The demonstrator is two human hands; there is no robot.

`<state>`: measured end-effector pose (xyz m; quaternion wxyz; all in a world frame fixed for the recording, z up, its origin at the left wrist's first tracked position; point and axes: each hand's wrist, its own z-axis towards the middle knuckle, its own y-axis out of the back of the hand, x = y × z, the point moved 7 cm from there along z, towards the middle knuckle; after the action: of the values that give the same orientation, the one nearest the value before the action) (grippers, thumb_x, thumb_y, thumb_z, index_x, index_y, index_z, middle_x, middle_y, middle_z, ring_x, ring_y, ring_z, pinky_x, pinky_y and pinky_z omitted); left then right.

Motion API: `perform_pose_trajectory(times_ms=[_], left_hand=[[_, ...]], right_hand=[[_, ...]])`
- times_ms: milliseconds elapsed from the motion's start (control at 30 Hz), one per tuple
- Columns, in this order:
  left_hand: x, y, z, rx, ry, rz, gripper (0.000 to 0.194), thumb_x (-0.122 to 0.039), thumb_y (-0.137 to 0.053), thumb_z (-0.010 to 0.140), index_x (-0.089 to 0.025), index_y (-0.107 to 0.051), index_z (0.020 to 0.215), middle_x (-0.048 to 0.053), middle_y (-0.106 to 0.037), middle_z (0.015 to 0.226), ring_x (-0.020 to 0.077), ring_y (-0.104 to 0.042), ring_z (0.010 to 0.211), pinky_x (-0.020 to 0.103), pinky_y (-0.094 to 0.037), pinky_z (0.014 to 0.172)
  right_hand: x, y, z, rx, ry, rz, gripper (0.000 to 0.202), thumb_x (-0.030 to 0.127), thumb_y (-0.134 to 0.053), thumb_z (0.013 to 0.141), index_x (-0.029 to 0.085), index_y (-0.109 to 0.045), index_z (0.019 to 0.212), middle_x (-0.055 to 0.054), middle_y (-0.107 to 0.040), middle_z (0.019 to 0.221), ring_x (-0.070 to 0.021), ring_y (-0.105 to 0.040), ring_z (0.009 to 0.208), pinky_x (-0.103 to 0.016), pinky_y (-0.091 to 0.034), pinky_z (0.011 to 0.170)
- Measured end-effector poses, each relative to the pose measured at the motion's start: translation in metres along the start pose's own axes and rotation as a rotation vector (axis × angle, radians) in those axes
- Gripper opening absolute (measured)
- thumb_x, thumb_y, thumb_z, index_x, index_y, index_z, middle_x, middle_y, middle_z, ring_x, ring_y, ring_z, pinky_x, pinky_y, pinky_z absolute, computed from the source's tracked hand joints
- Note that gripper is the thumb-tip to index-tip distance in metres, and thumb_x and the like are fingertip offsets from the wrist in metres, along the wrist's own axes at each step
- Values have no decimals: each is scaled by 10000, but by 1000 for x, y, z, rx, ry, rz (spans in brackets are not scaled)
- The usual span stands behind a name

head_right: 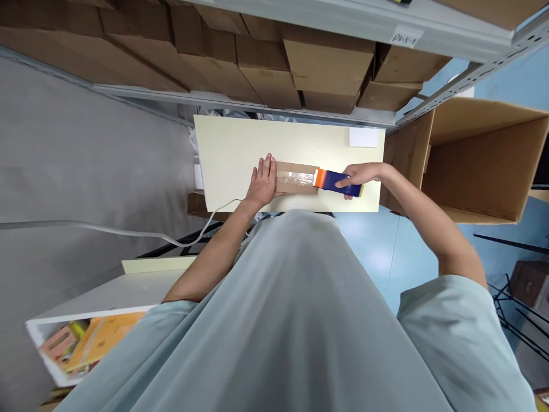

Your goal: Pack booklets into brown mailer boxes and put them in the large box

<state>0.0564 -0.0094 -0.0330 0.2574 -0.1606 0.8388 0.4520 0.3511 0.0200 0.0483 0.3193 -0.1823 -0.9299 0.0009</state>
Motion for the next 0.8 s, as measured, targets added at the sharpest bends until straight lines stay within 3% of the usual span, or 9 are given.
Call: perform_pose_trajectory(times_ms=[67,167,333,533,667,800], left_hand=[[4,-4,2,0,-3,18,1195,-581,-824,904,-87,-170,1773,286,-101,1839,495,-7,1715,690,-55,1360],[8,-8,5,2,-5,42,1268,-650,-828,880,-68,-143,1774,301,-92,1835,507,-7,1711,694,-70,1358],[12,-14,9,42,5,149,1478,-742,-874,768,-79,-33,1787,304,-13,1839,539,6,1703,713,-63,1360],[17,-17,11,40,-2,171,1537,-795,-860,741,-54,-4,1780,326,8,1831,553,18,1698,723,-59,1356],[21,-20,12,42,-5,201,1492,-801,-816,788,-39,2,1776,326,22,1831,541,17,1702,715,-61,1357],[25,-24,14,47,-18,235,1445,-805,-767,834,-37,17,1774,322,26,1833,531,16,1705,714,-75,1357]], right_hand=[[-14,3,-20,-2,8,-9,643,818,-819,799,178,-820,864,-102,-824,817,-260,-775,801,-376,-620,821],[-27,5,-27,-1,16,-9,590,776,-837,808,188,-818,845,-96,-824,828,-265,-774,821,-374,-616,817],[-44,18,-8,-53,-29,41,534,679,-948,732,179,-805,854,-81,-815,804,-262,-779,823,-371,-626,819],[-62,14,13,60,-121,93,628,740,-965,658,166,-790,844,-70,-803,759,-249,-781,752,-380,-647,804],[-63,10,24,-21,-212,-39,571,710,-891,803,153,-790,878,-88,-812,779,-249,-795,773,-352,-631,801],[-51,2,37,-144,-333,-299,388,520,-725,1013,139,-798,996,-88,-826,836,-257,-806,818,-331,-601,794]])
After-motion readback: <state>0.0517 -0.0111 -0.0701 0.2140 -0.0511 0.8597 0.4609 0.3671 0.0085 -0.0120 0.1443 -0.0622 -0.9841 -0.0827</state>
